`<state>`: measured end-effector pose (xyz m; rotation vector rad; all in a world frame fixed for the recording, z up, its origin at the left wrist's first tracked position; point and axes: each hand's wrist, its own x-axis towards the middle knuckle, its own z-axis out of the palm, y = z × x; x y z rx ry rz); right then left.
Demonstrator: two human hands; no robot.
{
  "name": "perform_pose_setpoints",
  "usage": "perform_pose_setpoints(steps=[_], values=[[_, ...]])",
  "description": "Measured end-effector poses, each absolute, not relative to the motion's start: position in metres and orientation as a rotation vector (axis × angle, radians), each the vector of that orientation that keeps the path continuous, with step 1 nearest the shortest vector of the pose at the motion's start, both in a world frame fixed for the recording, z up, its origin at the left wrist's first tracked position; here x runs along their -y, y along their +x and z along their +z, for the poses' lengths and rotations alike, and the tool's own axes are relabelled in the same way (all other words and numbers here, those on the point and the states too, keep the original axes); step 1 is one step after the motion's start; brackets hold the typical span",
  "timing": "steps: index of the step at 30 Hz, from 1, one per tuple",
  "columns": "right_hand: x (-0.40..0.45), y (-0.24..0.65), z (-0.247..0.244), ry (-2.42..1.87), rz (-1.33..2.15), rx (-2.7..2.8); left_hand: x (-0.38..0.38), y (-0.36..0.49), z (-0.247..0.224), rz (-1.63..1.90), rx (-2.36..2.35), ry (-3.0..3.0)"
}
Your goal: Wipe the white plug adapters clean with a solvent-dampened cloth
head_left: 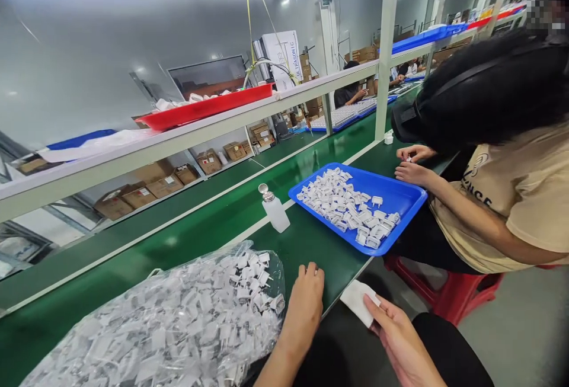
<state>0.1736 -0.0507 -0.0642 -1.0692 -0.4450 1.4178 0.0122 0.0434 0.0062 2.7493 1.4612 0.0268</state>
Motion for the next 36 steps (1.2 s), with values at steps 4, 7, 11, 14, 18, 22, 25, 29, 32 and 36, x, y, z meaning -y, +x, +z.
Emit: perform_pose_setpoints(steps=[4, 7, 11, 14, 18, 22, 25, 29, 32, 36], values=[[0.051, 0.174, -0.071, -1.077, 1.386, 0.42, -0.03, 0.008, -0.01, 0.146, -1.465, 2.696], [0.055, 0.175, -0.077, -1.115, 1.332, 0.408, -0.013, 0.0, -0.027, 0.507, -1.46, 2.505], [0.06, 0.18, -0.078, -1.245, 1.161, 0.494, 0.0, -0.002, -0.046, 0.919, -1.591, 2.139], [0.049, 0.184, -0.07, -1.387, 0.918, 0.66, -0.01, 0.003, -0.047, 0.97, -1.669, 2.04], [0.012, 0.174, -0.057, -1.361, 0.577, 1.071, -0.03, 0.01, -0.039, 0.926, -1.642, 2.03], [-0.016, 0.151, -0.058, -1.22, 0.432, 1.526, -0.038, 0.005, -0.039, 0.926, -1.583, 2.033], [-0.015, 0.141, -0.064, -1.147, 0.342, 1.756, -0.04, -0.004, -0.044, 0.915, -1.545, 2.012], [-0.004, 0.146, -0.071, -1.094, 0.205, 1.95, -0.044, -0.014, -0.052, 0.907, -1.489, 1.98], [0.001, 0.152, -0.074, -1.067, 0.122, 2.049, -0.046, -0.015, -0.056, 0.917, -1.407, 1.983], [0.004, 0.153, -0.076, -1.052, 0.029, 2.111, -0.049, -0.017, -0.061, 0.946, -1.331, 1.977]])
